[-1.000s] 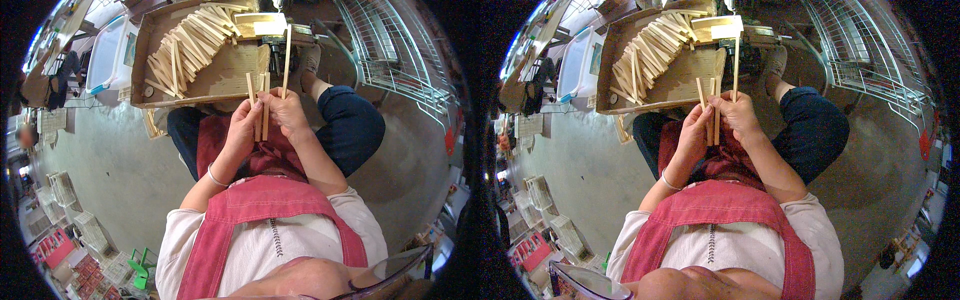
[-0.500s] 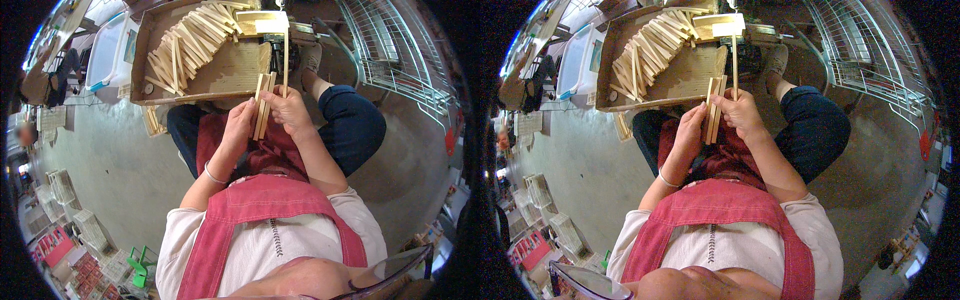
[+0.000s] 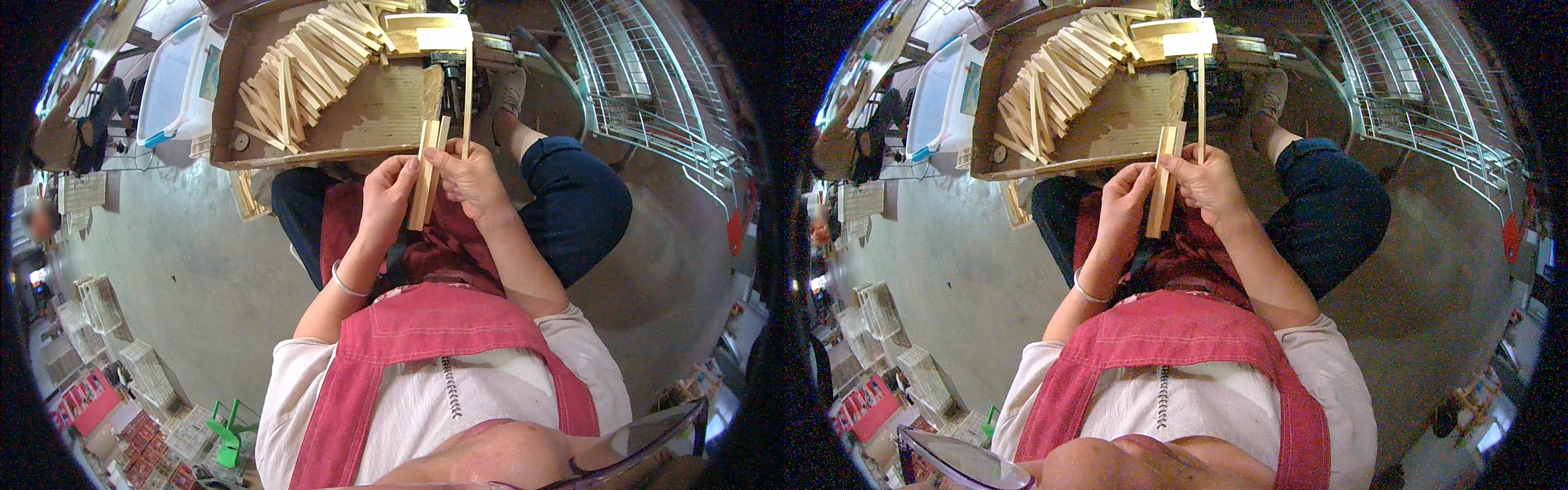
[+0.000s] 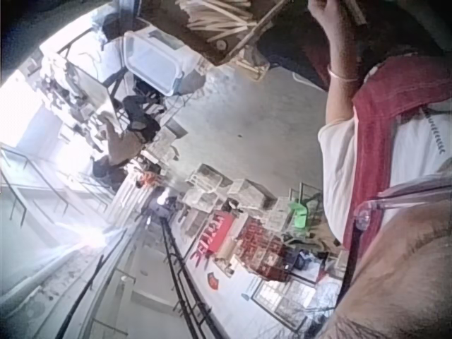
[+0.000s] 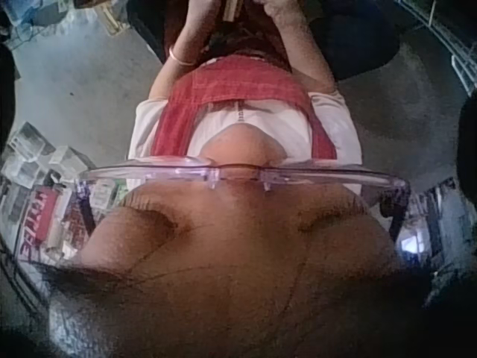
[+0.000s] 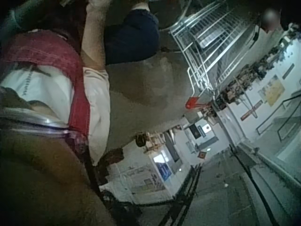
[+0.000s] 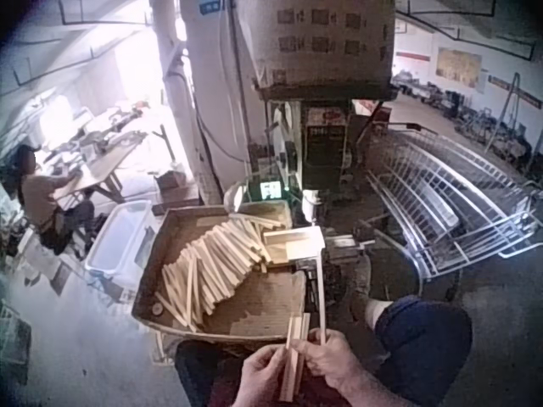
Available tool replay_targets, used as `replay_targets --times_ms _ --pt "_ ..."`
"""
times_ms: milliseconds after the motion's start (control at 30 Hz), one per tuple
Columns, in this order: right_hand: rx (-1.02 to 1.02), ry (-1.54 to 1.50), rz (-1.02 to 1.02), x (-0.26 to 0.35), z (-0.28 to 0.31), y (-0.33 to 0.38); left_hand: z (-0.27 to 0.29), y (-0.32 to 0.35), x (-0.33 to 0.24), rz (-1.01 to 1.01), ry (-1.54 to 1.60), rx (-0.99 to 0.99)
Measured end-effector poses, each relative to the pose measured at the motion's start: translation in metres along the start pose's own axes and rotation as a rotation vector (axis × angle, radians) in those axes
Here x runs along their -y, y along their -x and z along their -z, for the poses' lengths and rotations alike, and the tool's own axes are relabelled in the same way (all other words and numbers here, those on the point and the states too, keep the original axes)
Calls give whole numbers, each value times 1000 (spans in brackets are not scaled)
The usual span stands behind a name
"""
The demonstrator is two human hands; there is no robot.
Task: The person transfers wooden sticks from a plastic container to a tray, then repeatedly picks up sticks and inserts them into a jig on a machine. The sticks are processed one at a time and placed into a wire basket.
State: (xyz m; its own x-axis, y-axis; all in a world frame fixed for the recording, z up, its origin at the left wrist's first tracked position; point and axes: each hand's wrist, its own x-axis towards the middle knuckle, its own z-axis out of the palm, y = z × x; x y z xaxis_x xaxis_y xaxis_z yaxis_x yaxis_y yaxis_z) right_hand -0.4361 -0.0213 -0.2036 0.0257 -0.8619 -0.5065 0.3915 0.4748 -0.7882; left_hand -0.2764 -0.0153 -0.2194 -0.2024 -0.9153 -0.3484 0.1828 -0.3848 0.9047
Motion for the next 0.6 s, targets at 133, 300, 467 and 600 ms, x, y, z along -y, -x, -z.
replay_targets --times_ms 133,300,467,600 --pt "-31 6 92 -9 3 -7 -5 4 -5 -78 -117 13" --pt "-13 12 32 0 -2 -1 3 5 -11 96 -37 164" --pt "-3 77 19 3 -2 0 4 4 -7 90 -3 107" --pt "21 182 72 10 -7 2 7 2 -6 79 -2 171"
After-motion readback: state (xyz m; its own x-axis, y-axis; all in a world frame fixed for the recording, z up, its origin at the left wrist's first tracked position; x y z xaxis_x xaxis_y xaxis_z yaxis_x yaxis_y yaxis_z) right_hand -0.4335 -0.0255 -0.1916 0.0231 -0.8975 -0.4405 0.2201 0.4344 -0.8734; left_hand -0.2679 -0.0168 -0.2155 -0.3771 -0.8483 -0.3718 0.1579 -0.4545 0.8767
